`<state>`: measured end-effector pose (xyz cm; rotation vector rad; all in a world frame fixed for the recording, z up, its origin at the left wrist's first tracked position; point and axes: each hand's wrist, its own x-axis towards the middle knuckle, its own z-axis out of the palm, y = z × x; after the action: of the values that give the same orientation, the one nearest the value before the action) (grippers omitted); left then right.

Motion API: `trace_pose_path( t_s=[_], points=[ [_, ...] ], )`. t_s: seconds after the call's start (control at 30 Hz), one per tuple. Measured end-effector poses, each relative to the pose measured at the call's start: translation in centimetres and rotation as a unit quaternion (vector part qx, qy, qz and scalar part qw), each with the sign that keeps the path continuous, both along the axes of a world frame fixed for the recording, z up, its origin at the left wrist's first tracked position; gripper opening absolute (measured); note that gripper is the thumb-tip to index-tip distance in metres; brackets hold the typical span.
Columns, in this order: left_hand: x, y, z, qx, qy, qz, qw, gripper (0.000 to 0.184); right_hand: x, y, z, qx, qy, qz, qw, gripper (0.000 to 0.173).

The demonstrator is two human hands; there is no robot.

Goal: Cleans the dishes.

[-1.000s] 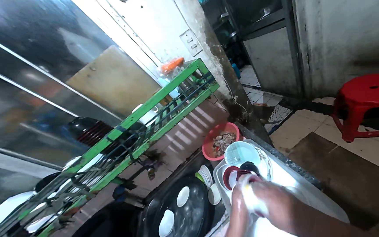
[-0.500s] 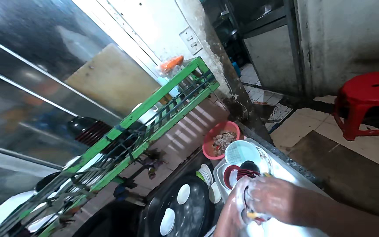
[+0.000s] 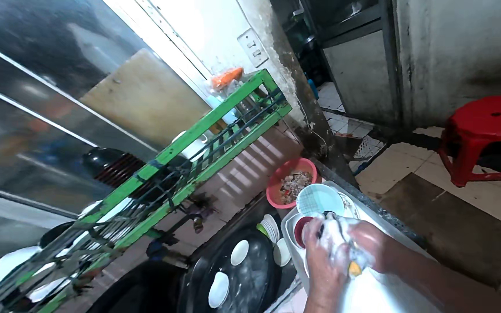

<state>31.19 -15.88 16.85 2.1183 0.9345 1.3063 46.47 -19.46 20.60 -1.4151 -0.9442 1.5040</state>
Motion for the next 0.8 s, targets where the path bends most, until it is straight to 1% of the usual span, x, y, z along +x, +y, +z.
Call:
trace_pose_path(
  t_s=[0.03,0.07,0.1,0.13,0.17,0.2,0.23,0.27,0.3,0.33,0.37,0.4,0.43,0.47,0.5,0.53,0.57,0.6,0.63,0.67,0.7,0.73,0.77,0.8],
  points=[
    [-0.1,-0.1,-0.5,0.002,0.007,-0.007,1.0,0.06,-0.4,0.4,0.2,0.004,-0.028,0.017,0.999,0.026],
    [-0.1,-0.5,-0.4,-0.027,0.02,-0.002,0.999,0.056,-0.8,0.6,0.5,0.025,-0.089,0.059,0.994,0.028],
    [-0.2,-0.8,0.3,-0.078,0.05,0.01,0.996,0.047,-1.1,0.5,0.9,0.068,-0.189,0.126,0.971,0.035],
    [-0.4,-0.8,1.3,-0.141,0.094,0.018,0.985,0.04,-1.6,0.1,0.9,0.125,-0.302,0.19,0.926,0.039],
    [-0.4,-0.4,2.7,-0.211,0.137,0.013,0.968,0.033,-2.0,-0.7,0.3,0.203,-0.385,0.222,0.873,0.035],
    [-0.4,0.0,3.9,-0.306,0.144,-0.005,0.941,0.03,-2.1,-1.5,-0.7,0.29,-0.43,0.219,0.826,0.029],
    [-0.5,0.6,4.3,-0.419,0.09,-0.017,0.904,0.036,-2.1,-1.9,-2.0,0.365,-0.442,0.183,0.799,0.023],
    [-0.6,1.0,4.2,-0.481,0.03,-0.026,0.876,0.045,-1.9,-1.8,-2.3,0.371,-0.426,0.173,0.807,0.022],
    [-0.6,1.0,3.7,-0.482,-0.012,-0.035,0.875,0.049,-1.5,-1.3,-1.4,0.293,-0.386,0.193,0.853,0.026],
    [-0.4,0.7,3.0,-0.43,-0.024,-0.047,0.901,0.047,-1.1,-0.4,-0.1,0.187,-0.334,0.195,0.903,0.032],
    [-0.2,0.6,2.0,-0.355,-0.014,-0.049,0.934,0.047,-0.6,0.3,0.5,0.107,-0.266,0.161,0.944,0.037],
    [0.2,0.5,1.3,-0.284,0.005,-0.036,0.958,0.048,-0.4,0.9,1.1,0.058,-0.235,0.136,0.961,0.04],
    [0.4,0.3,0.9,-0.248,0.009,-0.022,0.968,0.048,-0.6,0.8,1.4,0.059,-0.254,0.142,0.955,0.041],
    [0.3,0.3,0.9,-0.265,-0.003,-0.016,0.964,0.045,-1.1,0.1,1.3,0.104,-0.308,0.166,0.931,0.04],
    [0.1,0.5,1.2,-0.317,-0.024,-0.025,0.948,0.041,-1.5,-0.9,0.3,0.206,-0.375,0.173,0.887,0.032],
    [-0.3,1.0,1.9,-0.392,-0.042,-0.048,0.918,0.038,-1.4,-1.7,-1.7,0.36,-0.423,0.143,0.819,0.021],
    [-1.0,1.3,2.6,-0.478,-0.059,-0.07,0.874,0.037,-1.1,-1.7,-3.2,0.49,-0.446,0.119,0.739,0.016],
    [-1.5,1.5,3.1,-0.561,-0.079,-0.079,0.82,0.039,-0.6,-1.3,-3.4,0.563,-0.457,0.13,0.676,0.015],
    [-1.9,1.6,3.5,-0.62,-0.092,-0.081,0.775,0.043,-0.1,-0.7,-3.0,0.604,-0.468,0.148,0.628,0.016],
    [-2.1,1.3,3.7,-0.658,-0.11,-0.087,0.74,0.05,0.4,-0.1,-2.4,0.625,-0.473,0.161,0.599,0.018],
    [-2.0,1.0,4.0,-0.677,-0.128,-0.085,0.72,0.053,1.0,0.5,-1.8,0.631,-0.473,0.176,0.588,0.023],
    [-1.7,0.8,4.3,-0.684,-0.15,-0.081,0.709,0.054,1.5,1.0,-1.7,0.626,-0.475,0.183,0.59,0.026],
    [-1.4,0.9,4.6,-0.664,-0.163,-0.072,0.726,0.052,1.8,1.3,-2.2,0.619,-0.476,0.17,0.601,0.027],
    [-1.1,1.1,4.7,-0.606,-0.16,-0.069,0.776,0.048,1.7,1.5,-3.4,0.616,-0.476,0.128,0.615,0.027]
  ],
)
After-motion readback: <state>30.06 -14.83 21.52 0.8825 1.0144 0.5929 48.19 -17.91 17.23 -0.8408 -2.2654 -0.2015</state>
